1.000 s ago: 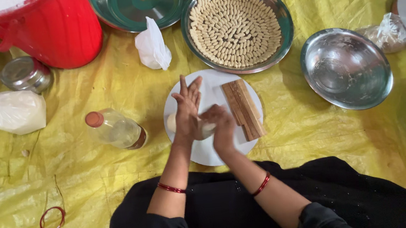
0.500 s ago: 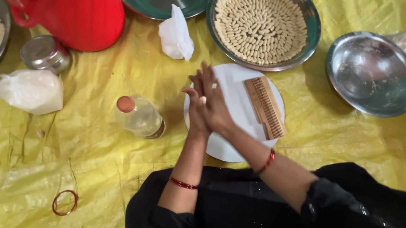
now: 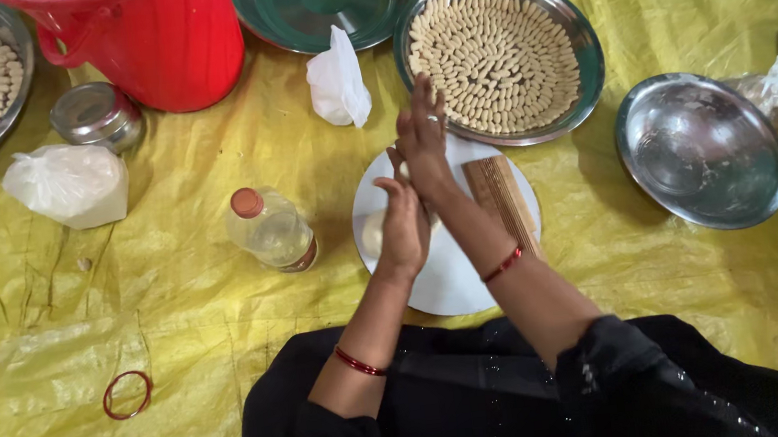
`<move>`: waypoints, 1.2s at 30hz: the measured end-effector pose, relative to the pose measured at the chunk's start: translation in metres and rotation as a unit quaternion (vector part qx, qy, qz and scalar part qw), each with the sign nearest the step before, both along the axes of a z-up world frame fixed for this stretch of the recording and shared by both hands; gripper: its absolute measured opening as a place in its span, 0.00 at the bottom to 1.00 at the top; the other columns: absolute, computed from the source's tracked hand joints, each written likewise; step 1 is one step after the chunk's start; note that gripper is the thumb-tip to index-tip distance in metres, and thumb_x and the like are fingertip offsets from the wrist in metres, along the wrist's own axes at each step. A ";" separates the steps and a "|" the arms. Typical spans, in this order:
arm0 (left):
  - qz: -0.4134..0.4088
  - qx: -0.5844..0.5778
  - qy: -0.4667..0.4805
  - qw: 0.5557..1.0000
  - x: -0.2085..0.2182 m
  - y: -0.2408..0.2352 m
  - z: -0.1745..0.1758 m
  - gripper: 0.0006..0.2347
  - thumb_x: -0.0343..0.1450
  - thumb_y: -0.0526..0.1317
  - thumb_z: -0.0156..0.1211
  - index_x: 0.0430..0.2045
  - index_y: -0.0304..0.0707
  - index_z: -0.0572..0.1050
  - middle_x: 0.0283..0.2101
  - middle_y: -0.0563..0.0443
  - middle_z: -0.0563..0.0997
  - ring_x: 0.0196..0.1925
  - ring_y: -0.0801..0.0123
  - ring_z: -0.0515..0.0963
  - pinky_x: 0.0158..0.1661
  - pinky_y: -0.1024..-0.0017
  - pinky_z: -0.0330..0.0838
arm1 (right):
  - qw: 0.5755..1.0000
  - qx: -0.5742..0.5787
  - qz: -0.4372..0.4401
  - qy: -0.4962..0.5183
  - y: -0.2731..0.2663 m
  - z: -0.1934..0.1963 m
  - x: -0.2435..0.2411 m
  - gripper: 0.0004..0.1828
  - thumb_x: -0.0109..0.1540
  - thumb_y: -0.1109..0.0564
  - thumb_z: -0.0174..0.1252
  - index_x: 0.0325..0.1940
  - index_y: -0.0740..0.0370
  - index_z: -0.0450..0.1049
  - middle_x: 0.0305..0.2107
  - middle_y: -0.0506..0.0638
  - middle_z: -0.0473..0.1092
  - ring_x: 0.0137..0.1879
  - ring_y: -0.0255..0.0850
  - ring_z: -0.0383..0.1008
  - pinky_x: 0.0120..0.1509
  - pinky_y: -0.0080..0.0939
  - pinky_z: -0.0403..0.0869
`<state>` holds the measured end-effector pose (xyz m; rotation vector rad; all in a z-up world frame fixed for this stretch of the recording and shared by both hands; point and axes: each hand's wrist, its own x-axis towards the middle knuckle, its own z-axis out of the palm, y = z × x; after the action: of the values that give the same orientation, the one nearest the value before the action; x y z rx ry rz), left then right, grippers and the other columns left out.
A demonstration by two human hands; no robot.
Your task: The person kneads a dough-like substance on a white plate, then rolls it into a log and uses a grooved wooden board to press and shape small pieces into ridged forms. The shaped pieces are placed onto a nearby metal tray.
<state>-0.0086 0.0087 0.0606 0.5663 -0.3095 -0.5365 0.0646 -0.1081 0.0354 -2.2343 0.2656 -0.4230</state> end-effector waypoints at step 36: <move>0.106 0.062 -0.095 0.988 0.008 0.023 0.023 0.41 0.71 0.73 0.28 0.76 0.54 0.27 0.82 0.51 0.33 0.84 0.53 0.35 0.78 0.54 0.30 | 0.966 0.203 0.156 -0.039 0.063 0.036 -0.072 0.44 0.71 0.29 0.26 0.82 0.57 0.34 0.81 0.55 0.36 0.87 0.52 0.35 0.86 0.55 0.45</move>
<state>-0.0007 0.0317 0.0837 0.7635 -0.3936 -0.2968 -0.0073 -0.0452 0.0719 -1.8113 -0.0421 -0.2560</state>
